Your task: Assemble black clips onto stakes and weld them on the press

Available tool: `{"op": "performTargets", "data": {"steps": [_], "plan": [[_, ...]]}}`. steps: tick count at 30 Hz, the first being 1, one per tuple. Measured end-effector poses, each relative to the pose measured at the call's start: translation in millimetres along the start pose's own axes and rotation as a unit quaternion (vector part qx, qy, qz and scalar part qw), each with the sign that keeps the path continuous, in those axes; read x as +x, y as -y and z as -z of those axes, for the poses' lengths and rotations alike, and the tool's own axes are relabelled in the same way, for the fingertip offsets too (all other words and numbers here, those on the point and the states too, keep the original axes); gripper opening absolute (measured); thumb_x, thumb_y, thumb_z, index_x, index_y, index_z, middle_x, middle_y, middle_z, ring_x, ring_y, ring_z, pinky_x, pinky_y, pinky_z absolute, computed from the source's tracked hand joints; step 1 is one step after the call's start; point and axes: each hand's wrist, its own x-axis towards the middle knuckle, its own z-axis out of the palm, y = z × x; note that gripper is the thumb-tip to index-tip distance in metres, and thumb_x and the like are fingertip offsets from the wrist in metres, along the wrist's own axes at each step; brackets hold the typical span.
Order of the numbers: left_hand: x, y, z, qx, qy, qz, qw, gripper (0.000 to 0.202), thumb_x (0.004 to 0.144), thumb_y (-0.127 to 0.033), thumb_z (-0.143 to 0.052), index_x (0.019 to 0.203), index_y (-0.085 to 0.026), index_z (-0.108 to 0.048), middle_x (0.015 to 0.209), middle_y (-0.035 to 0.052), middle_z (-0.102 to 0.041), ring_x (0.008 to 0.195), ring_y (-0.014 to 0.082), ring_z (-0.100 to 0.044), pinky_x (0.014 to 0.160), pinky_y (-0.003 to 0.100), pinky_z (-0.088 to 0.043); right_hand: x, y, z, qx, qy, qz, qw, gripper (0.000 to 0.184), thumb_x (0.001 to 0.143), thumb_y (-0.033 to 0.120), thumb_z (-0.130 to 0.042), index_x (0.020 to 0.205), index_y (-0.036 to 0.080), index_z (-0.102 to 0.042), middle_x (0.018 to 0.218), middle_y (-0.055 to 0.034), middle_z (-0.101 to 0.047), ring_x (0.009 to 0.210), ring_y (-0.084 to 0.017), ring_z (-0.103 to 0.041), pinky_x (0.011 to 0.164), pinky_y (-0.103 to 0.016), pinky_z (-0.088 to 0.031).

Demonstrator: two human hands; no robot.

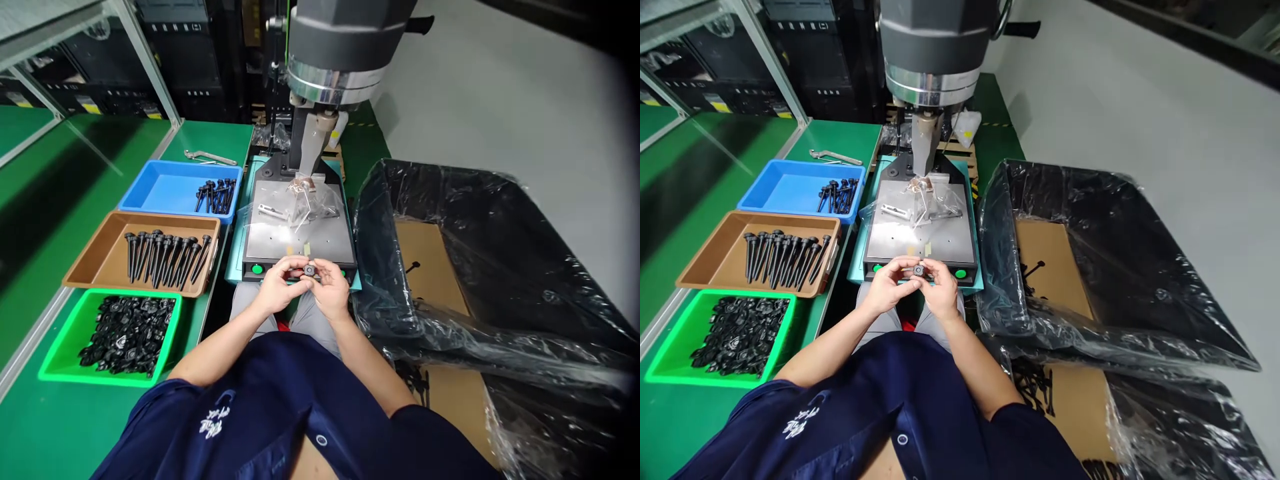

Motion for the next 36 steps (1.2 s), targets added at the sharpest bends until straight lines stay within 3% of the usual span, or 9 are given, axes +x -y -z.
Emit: {"op": "performTargets", "data": {"steps": [3, 6, 9, 12, 16, 21, 24, 27, 36], "plan": [[-3.2, -4.1, -1.3, -0.017, -0.019, -0.012, 1.000, 0.033, 0.056, -0.008, -0.088, 0.086, -0.016, -0.076, 0.113, 0.0124, -0.069, 0.112, 0.0277, -0.063, 0.104, 0.038, -0.047, -4.3, -6.4, -1.4, -0.009, 0.001, -0.013, 1.000, 0.043, 0.063, 0.019, -0.088, 0.099, 0.029, -0.068, 0.105, -0.0021, -0.071, 0.109, -0.022, -0.067, 0.101, -0.037, -0.055], [-4.0, -3.3, 0.2, 0.031, 0.002, -0.045, 0.999, 0.032, 0.060, -0.009, -0.086, 0.089, -0.019, -0.077, 0.114, 0.0101, -0.068, 0.111, 0.0267, -0.063, 0.102, 0.037, -0.048, -4.3, -8.8, -0.2, -0.011, -0.003, -0.058, 0.998, 0.037, 0.067, 0.023, -0.085, 0.099, 0.030, -0.068, 0.108, -0.0026, -0.070, 0.117, -0.024, -0.063, 0.093, -0.035, -0.059], [-3.3, -1.3, 4.0, 0.067, 0.004, -0.074, 0.995, 0.030, 0.064, -0.014, -0.085, 0.092, -0.019, -0.077, 0.116, 0.0107, -0.067, 0.112, 0.0272, -0.062, 0.103, 0.038, -0.047, -2.2, -5.4, -0.9, -0.041, 0.012, -0.043, 0.998, 0.040, 0.067, 0.027, -0.086, 0.103, 0.029, -0.068, 0.110, -0.0044, -0.070, 0.117, -0.025, -0.063, 0.095, -0.037, -0.058], [-1.3, -1.6, 7.9, 0.096, -0.008, -0.112, 0.989, 0.025, 0.070, -0.020, -0.082, 0.095, -0.021, -0.076, 0.118, 0.0110, -0.067, 0.115, 0.0274, -0.061, 0.105, 0.039, -0.045, -0.7, 0.4, -3.2, -0.102, 0.078, -0.016, 0.992, 0.036, 0.072, 0.033, -0.084, 0.106, 0.028, -0.071, 0.109, -0.0047, -0.071, 0.107, -0.024, -0.066, 0.100, -0.038, -0.052], [0.0, -6.8, 10.2, 0.114, -0.026, -0.140, 0.983, 0.024, 0.072, -0.021, -0.082, 0.095, -0.021, -0.076, 0.111, 0.0093, -0.070, 0.110, 0.0260, -0.063, 0.103, 0.039, -0.046, -1.8, 1.7, -3.9, -0.178, 0.169, -0.005, 0.969, 0.019, 0.089, 0.041, -0.066, 0.096, 0.025, -0.073, 0.096, -0.0039, -0.073, 0.094, -0.023, -0.067, 0.092, -0.037, -0.052], [-0.4, -7.4, 11.7, 0.081, -0.053, -0.079, 0.992, 0.031, 0.066, -0.023, -0.086, 0.096, -0.019, -0.076, 0.100, 0.0073, -0.074, 0.094, 0.0215, -0.067, 0.093, 0.033, -0.051, -6.2, -6.1, -4.3, -0.190, 0.188, -0.020, 0.963, 0.020, 0.088, 0.043, -0.066, 0.083, 0.024, -0.070, 0.082, -0.0022, -0.070, 0.080, -0.021, -0.065, 0.078, -0.033, -0.053], [2.4, -1.6, 15.9, 0.035, -0.060, -0.019, 0.997, 0.039, 0.068, -0.030, -0.085, 0.102, -0.018, -0.073, 0.090, 0.0061, -0.076, 0.080, 0.0178, -0.069, 0.080, 0.030, -0.054, -10.4, -6.5, -9.8, -0.137, 0.211, -0.089, 0.964, 0.024, 0.082, 0.045, -0.072, 0.076, 0.023, -0.064, 0.069, -0.0006, -0.067, 0.066, -0.018, -0.064, 0.064, -0.030, -0.052], [6.7, 3.8, 21.2, -0.002, -0.050, 0.033, 0.998, 0.038, 0.070, -0.038, -0.083, 0.097, -0.014, -0.070, 0.084, 0.0069, -0.076, 0.073, 0.0163, -0.069, 0.072, 0.029, -0.054, -14.6, -3.5, -17.4, -0.074, 0.223, -0.147, 0.961, 0.032, 0.076, 0.050, -0.075, 0.075, 0.023, -0.057, 0.062, 0.0019, -0.063, 0.055, -0.016, -0.061, 0.051, -0.028, -0.047], [10.6, 4.5, 26.9, -0.008, -0.049, 0.050, 0.998, 0.041, 0.069, -0.041, -0.083, 0.094, -0.012, -0.070, 0.082, 0.0084, -0.076, 0.074, 0.0178, -0.070, 0.072, 0.029, -0.053, -14.6, 0.7, -25.6, -0.061, 0.215, -0.151, 0.963, 0.035, 0.075, 0.050, -0.074, 0.072, 0.023, -0.052, 0.056, 0.0036, -0.057, 0.051, -0.014, -0.055, 0.051, -0.028, -0.044]]}}
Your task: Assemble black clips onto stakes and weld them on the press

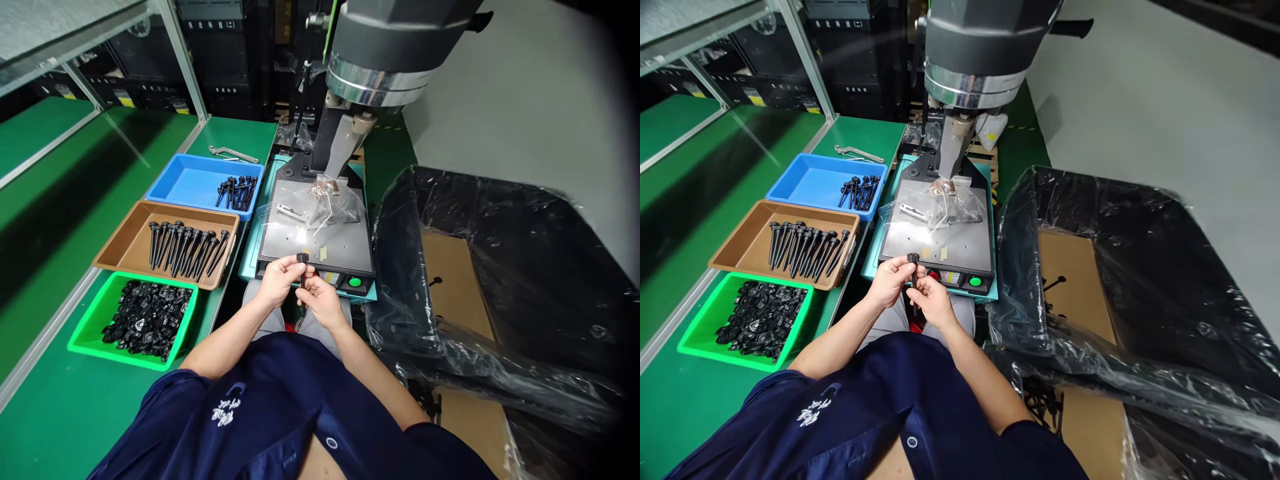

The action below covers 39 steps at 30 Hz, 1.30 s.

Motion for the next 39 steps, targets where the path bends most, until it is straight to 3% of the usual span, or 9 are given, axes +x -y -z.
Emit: {"op": "performTargets", "data": {"steps": [6, 10, 12, 15, 19, 23, 30, 34, 39], "plan": [[-5.8, 7.5, 6.4, 0.030, -0.008, -0.022, 0.999, 0.036, 0.069, -0.041, -0.082, 0.089, -0.014, -0.070, 0.079, 0.0054, -0.074, 0.076, 0.0173, -0.070, 0.075, 0.029, -0.052, 6.3, -7.1, -9.3, -0.040, -0.055, 0.030, 0.997, 0.038, 0.071, 0.045, -0.077, 0.068, 0.023, -0.047, 0.056, 0.0065, -0.048, 0.051, -0.011, -0.045, 0.051, -0.026, -0.040], [-20.0, -18.4, 25.3, 0.120, -0.016, -0.068, 0.990, 0.034, 0.072, -0.044, -0.078, 0.087, -0.013, -0.072, 0.076, 0.0037, -0.071, 0.068, 0.0150, -0.064, 0.069, 0.028, -0.051, 7.3, -14.4, -17.0, -0.071, -0.025, 0.014, 0.997, 0.036, 0.068, 0.047, -0.080, 0.075, 0.022, -0.056, 0.069, 0.0009, -0.058, 0.062, -0.015, -0.055, 0.056, -0.027, -0.046], [-28.0, -49.3, 46.7, 0.198, -0.055, -0.102, 0.973, 0.032, 0.075, -0.043, -0.075, 0.086, -0.013, -0.073, 0.075, 0.0031, -0.070, 0.069, 0.0152, -0.063, 0.070, 0.028, -0.051, 7.7, -19.8, -17.9, -0.065, 0.015, -0.006, 0.998, 0.039, 0.069, 0.052, -0.079, 0.084, 0.021, -0.061, 0.080, -0.0038, -0.064, 0.071, -0.018, -0.060, 0.061, -0.030, -0.051], [-36.6, -105.1, 94.7, 0.336, -0.165, -0.171, 0.911, 0.029, 0.073, -0.039, -0.075, 0.086, -0.013, -0.073, 0.077, 0.0017, -0.069, 0.073, 0.0153, -0.063, 0.072, 0.028, -0.051, 6.7, -28.6, -16.1, -0.050, 0.067, -0.038, 0.996, 0.043, 0.072, 0.057, -0.076, 0.090, 0.020, -0.064, 0.080, -0.0055, -0.066, 0.072, -0.019, -0.062, 0.064, -0.033, -0.054], [-28.5, -149.6, 163.8, 0.369, -0.297, -0.152, 0.868, 0.029, 0.069, -0.037, -0.074, 0.085, -0.013, -0.070, 0.073, 0.0005, -0.065, 0.064, 0.0126, -0.058, 0.064, 0.026, -0.050, 2.7, -36.5, -12.2, -0.045, 0.084, -0.068, 0.993, 0.044, 0.074, 0.059, -0.074, 0.091, 0.019, -0.065, 0.077, -0.0048, -0.065, 0.070, -0.019, -0.063, 0.063, -0.033, -0.055], [-2.9, -137.8, 195.8, 0.435, -0.302, -0.057, 0.846, 0.023, 0.070, -0.035, -0.073, 0.076, -0.015, -0.066, 0.064, -0.0011, -0.061, 0.054, 0.0109, -0.054, 0.057, 0.025, -0.047, -0.8, -39.1, -9.0, -0.037, 0.069, -0.087, 0.993, 0.047, 0.072, 0.061, -0.076, 0.090, 0.019, -0.066, 0.077, -0.0052, -0.066, 0.071, -0.020, -0.064, 0.062, -0.033, -0.055], [37.7, -103.3, 191.5, 0.679, -0.212, 0.056, 0.701, 0.017, 0.068, -0.027, -0.076, 0.080, -0.016, -0.074, 0.081, 0.0067, -0.073, 0.079, 0.0207, -0.066, 0.073, 0.027, -0.048, -7.1, -39.0, -1.1, -0.047, 0.026, -0.083, 0.995, 0.049, 0.070, 0.063, -0.076, 0.088, 0.018, -0.068, 0.075, -0.0060, -0.068, 0.069, -0.020, -0.065, 0.062, -0.034, -0.056], [42.0, -99.3, 190.7, 0.677, -0.211, 0.056, 0.703, 0.023, 0.071, -0.029, -0.075, 0.088, -0.015, -0.074, 0.086, 0.0073, -0.074, 0.082, 0.0204, -0.067, 0.075, 0.026, -0.049, -17.8, -32.6, 14.2, -0.052, -0.022, -0.083, 0.995, 0.050, 0.068, 0.065, -0.077, 0.086, 0.019, -0.069, 0.076, -0.0082, -0.070, 0.069, -0.023, -0.068, 0.064, -0.037, -0.058], [30.1, -100.5, 189.6, 0.627, -0.224, 0.056, 0.744, 0.020, 0.074, -0.029, -0.072, 0.088, -0.015, -0.072, 0.078, 0.0055, -0.073, 0.065, 0.0167, -0.066, 0.066, 0.025, -0.049, -70.4, -2.4, 68.7, -0.103, -0.162, -0.034, 0.981, 0.039, 0.065, 0.062, -0.081, 0.082, 0.028, -0.072, 0.079, -0.0102, -0.071, 0.068, -0.027, -0.069, 0.065, -0.045, -0.060]]}}
